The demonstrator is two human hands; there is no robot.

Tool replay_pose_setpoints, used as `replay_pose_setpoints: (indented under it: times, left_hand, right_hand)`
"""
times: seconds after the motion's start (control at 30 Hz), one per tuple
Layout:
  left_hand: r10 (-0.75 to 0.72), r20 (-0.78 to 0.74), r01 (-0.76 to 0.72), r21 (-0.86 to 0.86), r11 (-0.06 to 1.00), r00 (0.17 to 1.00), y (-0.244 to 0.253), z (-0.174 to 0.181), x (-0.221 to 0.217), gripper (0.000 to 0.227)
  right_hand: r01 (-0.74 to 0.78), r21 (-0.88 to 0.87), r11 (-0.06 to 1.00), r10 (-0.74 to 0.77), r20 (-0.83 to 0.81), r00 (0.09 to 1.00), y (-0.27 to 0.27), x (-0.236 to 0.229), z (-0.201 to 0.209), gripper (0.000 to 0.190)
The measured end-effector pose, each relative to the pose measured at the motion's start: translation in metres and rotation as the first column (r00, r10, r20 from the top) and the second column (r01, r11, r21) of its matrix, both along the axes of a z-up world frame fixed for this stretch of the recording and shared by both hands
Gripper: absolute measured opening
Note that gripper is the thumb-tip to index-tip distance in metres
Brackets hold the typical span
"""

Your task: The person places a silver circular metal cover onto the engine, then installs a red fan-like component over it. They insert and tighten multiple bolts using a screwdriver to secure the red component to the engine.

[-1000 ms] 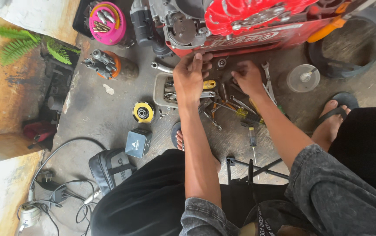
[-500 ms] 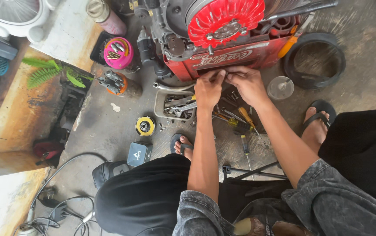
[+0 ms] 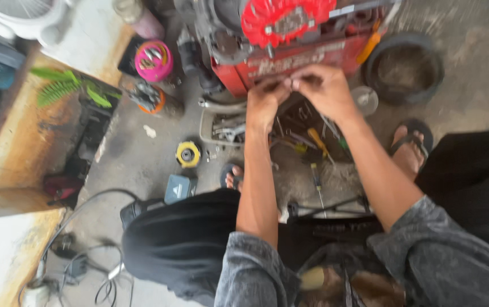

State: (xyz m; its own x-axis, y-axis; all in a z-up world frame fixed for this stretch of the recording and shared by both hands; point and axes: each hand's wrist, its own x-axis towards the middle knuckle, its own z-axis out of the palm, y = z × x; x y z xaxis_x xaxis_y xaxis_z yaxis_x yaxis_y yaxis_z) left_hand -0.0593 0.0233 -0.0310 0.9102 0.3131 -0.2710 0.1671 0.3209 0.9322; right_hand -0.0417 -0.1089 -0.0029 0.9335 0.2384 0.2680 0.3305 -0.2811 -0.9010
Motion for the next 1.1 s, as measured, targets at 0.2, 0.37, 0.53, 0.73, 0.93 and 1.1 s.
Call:
replay_pose_setpoints:
  times: [0.2, 0.37, 0.53, 0.73, 0.93, 1.1]
  left_hand:
    - [-0.175, -0.064, 0.171, -0.062, 0.983, 0.983, 0.012, 0.013, -0.005, 0.023]
    - [-0.165, -0.053, 0.162, -0.053, 0.985, 0.985, 0.014, 0.002, -0.002, 0.021]
    - [-0.154, -0.018, 0.153, -0.048, 0.987, 0.988, 0.017, -0.003, 0.001, 0.023]
    - [-0.121, -0.042, 0.121, -0.004, 0.993, 0.992, 0.018, 0.002, -0.004, 0.023]
    - [-0.067, -0.04, 0.067, 0.005, 0.998, 0.997, 0.008, -0.012, 0.003, 0.031]
    - [-0.083, -0.046, 0.083, -0.017, 0.996, 0.995, 0.002, -0.002, 0.001, 0.033]
  right_hand:
    - [-0.165, 0.284, 0.945, 0.222, -0.183, 0.958, -0.014, -0.001, -0.004, 0.009]
    - [-0.164, -0.069, 0.984, 0.122, -0.414, 0.902, -0.028, 0.002, -0.037, 0.012]
    - [-0.32, -0.507, 0.8, -0.014, -0.549, 0.836, -0.04, -0.006, -0.111, 0.021]
    - [-0.29, -0.772, 0.565, -0.296, -0.518, 0.803, -0.059, -0.037, -0.186, 0.027]
    - [-0.273, -0.888, 0.371, -0.352, -0.407, 0.843, -0.074, -0.051, -0.218, 0.049]
    - [-0.237, -0.909, 0.344, -0.315, -0.349, 0.882, -0.085, -0.049, -0.25, 0.03]
